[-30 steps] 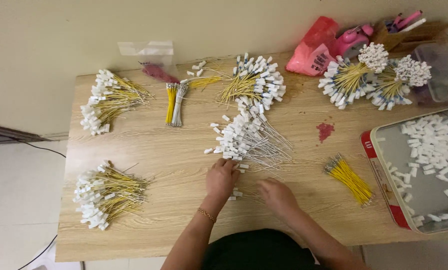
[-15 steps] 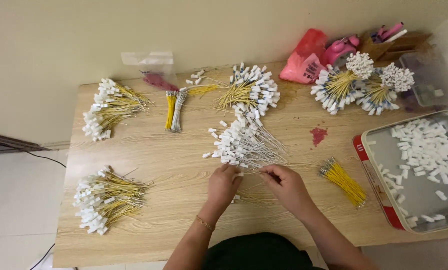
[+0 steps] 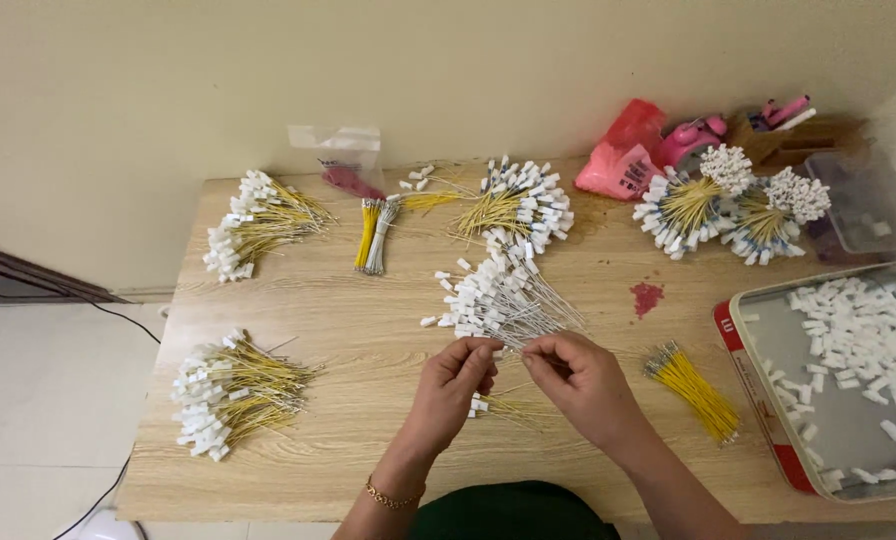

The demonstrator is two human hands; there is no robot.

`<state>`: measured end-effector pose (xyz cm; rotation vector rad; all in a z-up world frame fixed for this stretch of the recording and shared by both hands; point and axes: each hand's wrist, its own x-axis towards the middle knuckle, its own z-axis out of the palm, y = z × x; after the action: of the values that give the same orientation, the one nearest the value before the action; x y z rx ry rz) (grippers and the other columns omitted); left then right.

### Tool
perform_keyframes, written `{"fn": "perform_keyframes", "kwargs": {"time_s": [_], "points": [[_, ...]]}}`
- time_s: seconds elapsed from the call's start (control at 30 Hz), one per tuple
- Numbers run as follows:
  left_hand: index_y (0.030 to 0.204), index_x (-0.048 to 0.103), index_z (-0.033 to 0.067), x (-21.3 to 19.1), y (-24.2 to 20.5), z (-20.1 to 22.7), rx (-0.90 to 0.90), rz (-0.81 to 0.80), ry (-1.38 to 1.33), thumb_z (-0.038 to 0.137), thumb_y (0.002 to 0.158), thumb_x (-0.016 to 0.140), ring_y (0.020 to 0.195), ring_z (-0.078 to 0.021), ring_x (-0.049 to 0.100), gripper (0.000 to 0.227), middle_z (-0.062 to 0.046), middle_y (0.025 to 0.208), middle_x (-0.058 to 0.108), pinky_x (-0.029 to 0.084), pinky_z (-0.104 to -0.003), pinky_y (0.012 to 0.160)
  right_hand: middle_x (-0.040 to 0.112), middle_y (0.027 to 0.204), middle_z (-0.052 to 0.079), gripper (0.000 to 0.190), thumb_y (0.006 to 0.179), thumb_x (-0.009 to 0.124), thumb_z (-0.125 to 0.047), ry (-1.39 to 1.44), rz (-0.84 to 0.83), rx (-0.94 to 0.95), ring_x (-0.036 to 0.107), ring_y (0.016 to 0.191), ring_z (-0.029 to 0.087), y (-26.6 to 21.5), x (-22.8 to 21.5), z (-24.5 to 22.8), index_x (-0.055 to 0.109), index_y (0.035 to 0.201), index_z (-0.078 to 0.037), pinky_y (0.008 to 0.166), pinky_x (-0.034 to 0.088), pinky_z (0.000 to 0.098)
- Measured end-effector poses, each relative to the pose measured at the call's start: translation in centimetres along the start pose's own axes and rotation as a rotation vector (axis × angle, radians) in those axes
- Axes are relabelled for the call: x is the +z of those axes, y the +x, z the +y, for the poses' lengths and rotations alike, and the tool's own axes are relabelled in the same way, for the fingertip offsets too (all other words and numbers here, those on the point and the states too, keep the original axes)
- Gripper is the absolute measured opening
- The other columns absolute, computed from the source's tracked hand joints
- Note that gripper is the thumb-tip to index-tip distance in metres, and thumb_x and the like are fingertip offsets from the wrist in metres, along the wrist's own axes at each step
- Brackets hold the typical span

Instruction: Group and organize individual electrical wires with white connectors into bundles.

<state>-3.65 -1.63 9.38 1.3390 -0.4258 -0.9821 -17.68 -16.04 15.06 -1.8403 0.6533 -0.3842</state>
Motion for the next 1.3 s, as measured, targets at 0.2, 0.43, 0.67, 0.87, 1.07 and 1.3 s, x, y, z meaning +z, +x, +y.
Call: {"fn": "perform_keyframes", "kwargs": {"time_s": [0.2,0.43,0.67,0.87,1.07,1.3], "points": [[0.112,0.073,0.0012,0.6,-0.4,-0.2,-0.059,-0.044,-0.277,0.032,0.104,0.058,0.073,-0.0109,0.059,0.035,-0.003,0.085,0.067,0.053,-0.028,0.067,0.071,0.085,0.003,0.014,0.088,0.073,-0.013,-0.110,0.017,-0.093,0.066,0.068,0.010,-0.8,-0.6,-1.4,0.074,0.099,-0.004,0.060,0.053,0.0257],[0.112,0.071,0.0020,0.7,-0.7,0.2,-0.153,-0.062,-0.421,0.034,0.104,0.055,0.073,-0.0143,0.062,0.037,-0.008,0.088,0.071,0.054,-0.031,0.068,0.073,0.088,0.002,0.012,0.086,0.075,-0.014,-0.217,0.047,-0.189,0.073,0.072,0.013,-1.1,-0.6,-2.2,0.075,0.096,-0.008,0.062,0.058,0.0279],[0.111,0.071,0.0009,0.8,-0.7,0.3,-0.169,-0.068,-0.436,0.034,0.105,0.055,0.073,-0.0143,0.063,0.038,-0.008,0.087,0.071,0.054,-0.031,0.067,0.072,0.085,0.001,0.011,0.085,0.076,-0.016,-0.284,0.029,-0.160,0.072,0.069,0.014,-1.0,-0.5,-2.5,0.074,0.093,-0.009,0.059,0.057,0.0288],[0.111,0.070,-0.0005,1.1,-0.4,-0.5,-0.159,-0.110,-0.470,0.033,0.105,0.056,0.074,-0.0141,0.062,0.037,-0.007,0.088,0.071,0.054,-0.030,0.068,0.072,0.084,0.002,0.012,0.085,0.076,-0.018,-0.313,0.025,-0.172,0.072,0.070,0.015,-0.8,-0.2,-2.1,0.075,0.093,-0.010,0.061,0.057,0.0305],[0.110,0.071,0.0001,0.6,-0.1,-0.9,-0.184,-0.064,-0.469,0.033,0.104,0.057,0.074,-0.0145,0.063,0.036,-0.008,0.087,0.071,0.054,-0.031,0.068,0.072,0.088,0.004,0.014,0.089,0.072,-0.017,-0.176,-0.023,-0.163,0.072,0.077,0.018,-0.4,0.0,-0.6,0.072,0.100,-0.008,0.067,0.056,0.0318],[0.111,0.071,0.0009,0.9,0.1,-1.4,-0.193,-0.078,-0.426,0.033,0.104,0.057,0.073,-0.0126,0.062,0.036,-0.006,0.088,0.071,0.055,-0.029,0.067,0.070,0.086,0.009,0.010,0.090,0.069,-0.014,-0.198,-0.073,-0.081,0.070,0.075,0.023,-0.2,0.4,-0.7,0.068,0.094,-0.004,0.066,0.055,0.0340]]}}
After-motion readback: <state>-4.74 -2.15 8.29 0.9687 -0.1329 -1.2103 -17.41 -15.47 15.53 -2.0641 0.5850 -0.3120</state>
